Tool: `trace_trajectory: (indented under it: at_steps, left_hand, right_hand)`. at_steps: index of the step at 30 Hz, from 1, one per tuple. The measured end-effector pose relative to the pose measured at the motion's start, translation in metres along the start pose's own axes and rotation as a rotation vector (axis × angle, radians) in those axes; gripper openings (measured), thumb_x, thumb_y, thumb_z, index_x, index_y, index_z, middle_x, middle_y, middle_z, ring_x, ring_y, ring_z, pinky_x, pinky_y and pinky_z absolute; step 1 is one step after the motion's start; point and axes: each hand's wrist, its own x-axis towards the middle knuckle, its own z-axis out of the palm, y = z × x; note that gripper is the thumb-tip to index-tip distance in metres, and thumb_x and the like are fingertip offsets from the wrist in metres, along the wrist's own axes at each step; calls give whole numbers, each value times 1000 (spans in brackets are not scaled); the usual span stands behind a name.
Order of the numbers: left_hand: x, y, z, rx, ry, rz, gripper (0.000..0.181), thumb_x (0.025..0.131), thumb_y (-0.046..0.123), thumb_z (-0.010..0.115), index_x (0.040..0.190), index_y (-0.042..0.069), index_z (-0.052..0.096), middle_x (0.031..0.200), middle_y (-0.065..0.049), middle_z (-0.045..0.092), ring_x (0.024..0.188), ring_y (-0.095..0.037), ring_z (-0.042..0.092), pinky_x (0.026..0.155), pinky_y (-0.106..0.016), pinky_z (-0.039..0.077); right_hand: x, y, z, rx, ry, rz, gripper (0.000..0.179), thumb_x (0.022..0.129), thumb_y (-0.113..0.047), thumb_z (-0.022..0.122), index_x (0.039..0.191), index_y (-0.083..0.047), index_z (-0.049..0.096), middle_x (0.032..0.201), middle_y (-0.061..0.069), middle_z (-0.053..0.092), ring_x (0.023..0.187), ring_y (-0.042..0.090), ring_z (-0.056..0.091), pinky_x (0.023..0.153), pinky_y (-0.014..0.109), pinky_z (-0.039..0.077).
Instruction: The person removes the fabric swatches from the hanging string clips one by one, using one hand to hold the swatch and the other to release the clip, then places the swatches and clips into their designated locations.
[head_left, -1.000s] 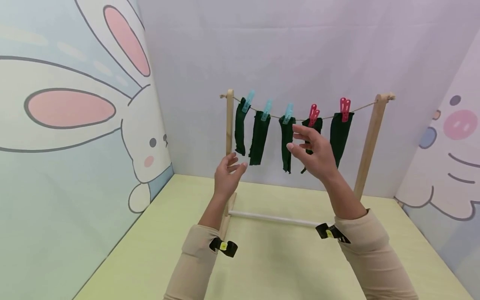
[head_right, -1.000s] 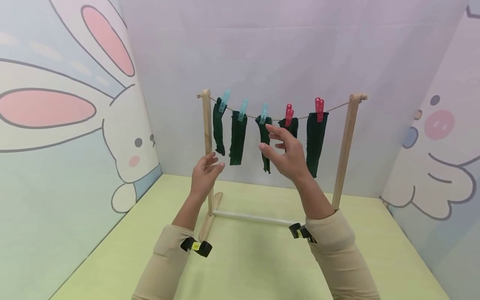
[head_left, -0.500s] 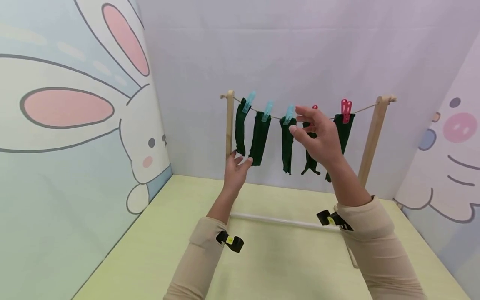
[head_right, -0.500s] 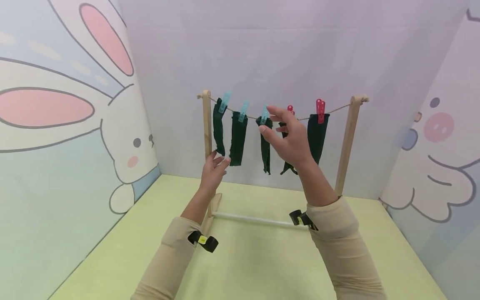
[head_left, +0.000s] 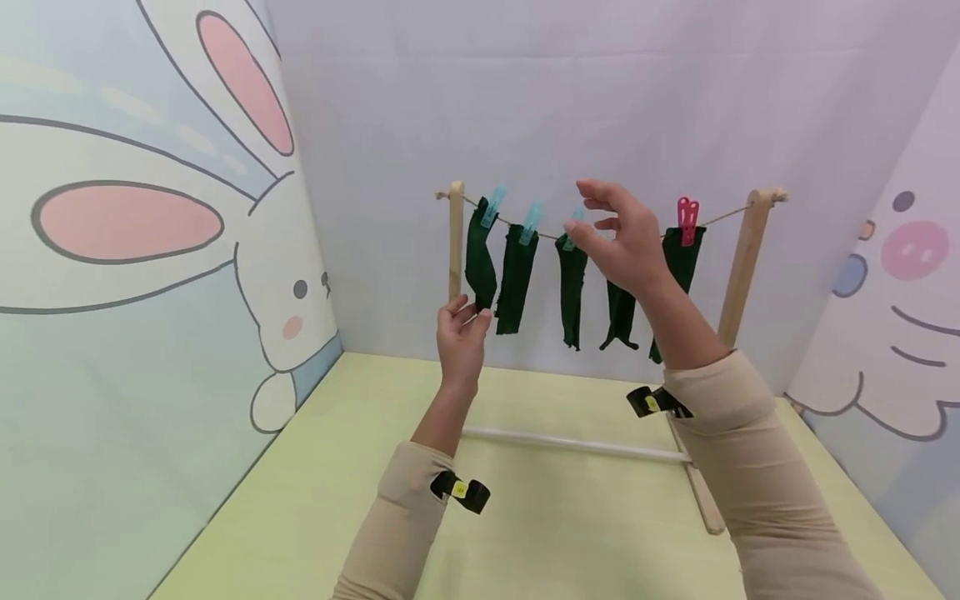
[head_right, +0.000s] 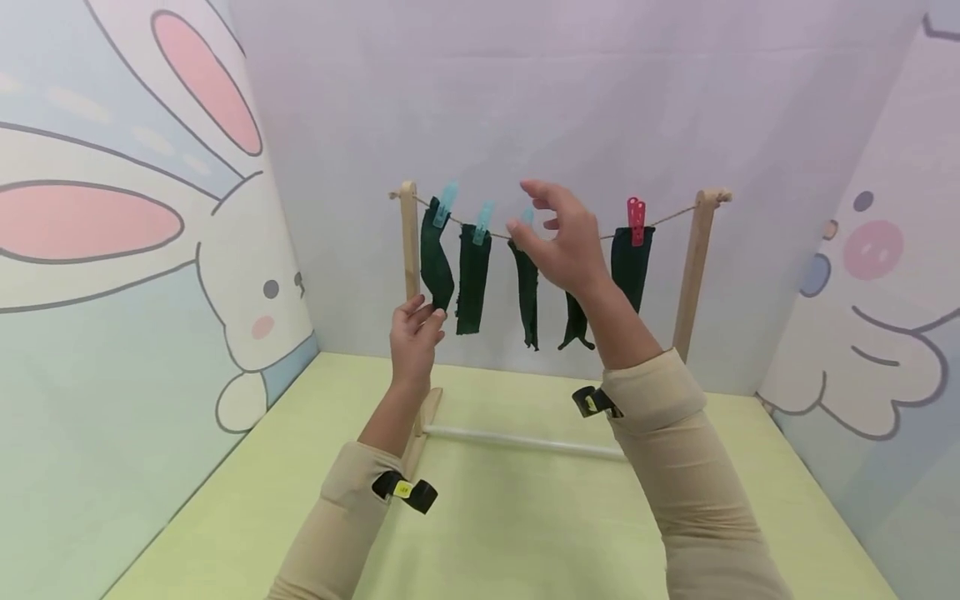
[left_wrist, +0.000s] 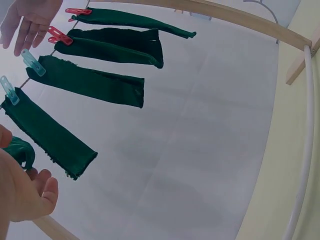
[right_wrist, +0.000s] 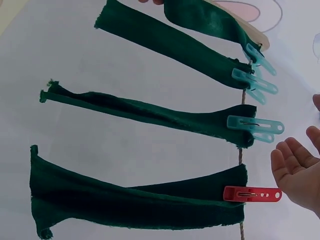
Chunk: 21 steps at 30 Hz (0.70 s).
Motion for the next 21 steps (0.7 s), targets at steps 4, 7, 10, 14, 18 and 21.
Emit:
trace_trajectory:
  at_steps: [4,7,10,14,18,21]
  left_hand:
    - [1,0,-1,-49,72,22,33,91,12,61,119,3,47,105,-12,57,95,-23,58,83,-33,48]
    - [2,0,-1,-111,114,25,25,91,10,61,113,4,49,97,-10,55,86,-20,58,78,-31,50]
    - [3,1,-1,-163,132,27,21,89,4,61,108,3,51,93,-9,52,83,-20,58,74,-29,51]
    - [4,1,-2,-201,149,24,29,84,-6,62,109,2,49,92,-10,52,85,-21,58,75,-29,51]
    - [4,2,-5,-196,169,7,42,80,-9,65,116,3,47,95,-11,55,87,-21,58,78,-29,50]
    - [3,3,-7,-175,166,12,48,79,-10,66,121,4,48,99,-13,57,89,-22,58,80,-30,50]
  right_hand:
    - [9,0,3,14,-9,31,46,87,-12,66,129,-4,52,129,5,53,110,19,52,88,34,45]
    - [16,0,6,8,-26,28,46,87,-15,65,130,-4,51,129,4,53,111,17,52,89,32,44]
    - [23,0,9,4,-58,35,47,88,-17,64,131,-4,50,130,5,52,112,18,50,90,32,43]
    - [32,-1,14,-10,-107,45,48,89,-18,63,132,-3,48,132,7,51,114,20,49,92,33,41]
    - [40,-1,20,-41,-139,31,48,89,-18,63,132,-1,48,131,9,50,115,20,48,95,32,39]
    - [45,-3,24,-66,-159,32,47,90,-18,62,131,-1,49,130,11,51,115,21,48,97,33,38]
